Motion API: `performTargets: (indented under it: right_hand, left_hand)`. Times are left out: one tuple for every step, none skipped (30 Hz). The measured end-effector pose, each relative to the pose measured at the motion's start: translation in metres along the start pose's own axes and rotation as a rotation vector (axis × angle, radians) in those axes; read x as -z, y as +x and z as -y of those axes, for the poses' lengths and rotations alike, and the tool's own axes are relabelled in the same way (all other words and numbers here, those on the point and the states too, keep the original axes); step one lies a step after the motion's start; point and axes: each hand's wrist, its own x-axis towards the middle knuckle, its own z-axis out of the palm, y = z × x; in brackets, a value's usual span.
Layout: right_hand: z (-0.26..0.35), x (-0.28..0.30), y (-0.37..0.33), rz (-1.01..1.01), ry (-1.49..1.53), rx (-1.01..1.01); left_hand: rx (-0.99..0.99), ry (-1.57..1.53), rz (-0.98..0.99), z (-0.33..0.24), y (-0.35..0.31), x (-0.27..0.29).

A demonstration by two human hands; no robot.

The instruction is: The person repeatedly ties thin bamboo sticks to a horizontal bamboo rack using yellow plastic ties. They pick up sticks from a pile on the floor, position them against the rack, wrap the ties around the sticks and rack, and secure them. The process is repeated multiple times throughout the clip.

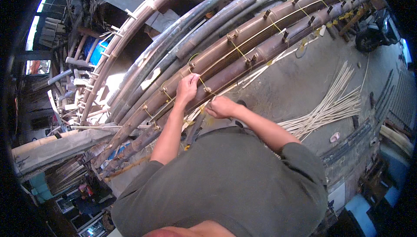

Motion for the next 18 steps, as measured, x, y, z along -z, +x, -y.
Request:
performTargets:
  right_hand:
    - [0.002,0.000,0.004,0.030,0.092,-0.017]
    - [0.013,0.001,0.013,0.048,0.194,-0.043]
    - [0.019,0.000,0.015,0.064,0.296,-0.070]
    - [0.017,-0.008,0.013,0.002,0.341,-0.054]
    - [0.022,-0.001,0.005,-0.015,0.239,-0.044]
    - [0.018,-0.001,-0.002,-0.056,0.128,-0.048]
    - [0.015,-0.002,-0.009,-0.090,0.018,-0.055]
    - [0.014,-0.002,-0.010,-0.116,-0.023,-0.009]
    - [0.013,-0.006,-0.012,-0.143,-0.057,0.029]
    - [0.013,-0.010,-0.016,-0.161,-0.084,0.067]
    - [0.017,-0.012,-0.014,-0.146,-0.143,0.104]
    - [0.013,-0.013,-0.015,-0.155,-0.194,0.097]
    - [0.011,-0.014,-0.012,-0.168,-0.248,0.102]
    - [0.013,-0.025,-0.013,-0.177,-0.291,-0.002]
    - [0.013,-0.034,-0.009,-0.177,-0.330,-0.055]
    - [0.026,-0.037,-0.009,-0.193,-0.386,-0.115]
    - [0.042,-0.041,-0.010,-0.212,-0.434,-0.183]
    - [0.050,-0.050,-0.004,-0.202,-0.294,-0.155]
  left_hand:
    - [-0.011,0.002,-0.021,0.005,0.000,-0.003]
    - [-0.035,-0.062,0.007,0.002,0.004,-0.001]
    - [-0.070,-0.179,-0.044,0.000,0.009,0.000]
    - [-0.116,-0.299,-0.101,-0.005,0.024,0.006]
    - [-0.164,-0.435,-0.156,-0.018,0.039,0.012]
    - [-0.132,-0.428,-0.168,-0.030,0.061,0.022]
    - [-0.096,-0.424,-0.179,-0.047,0.081,0.037]
    - [-0.072,-0.346,-0.194,-0.039,0.105,0.044]
    - [-0.044,-0.268,-0.197,-0.024,0.125,0.039]
    - [-0.141,0.021,-0.321,-0.003,0.131,0.024]
    - [-0.129,0.182,-0.264,0.046,0.137,0.005]
    - [-0.077,0.212,-0.227,0.036,0.142,-0.001]
    - [-0.026,0.248,-0.201,0.023,0.147,0.002]
    - [-0.073,0.277,-0.117,0.028,0.148,0.010]
    - [-0.113,0.303,-0.039,0.036,0.143,0.020]
    - [-0.121,0.289,0.083,0.042,0.136,0.036]
    - [-0.153,0.279,-0.019,0.046,0.122,0.051]
    - [-0.182,0.269,-0.126,0.054,0.103,0.066]
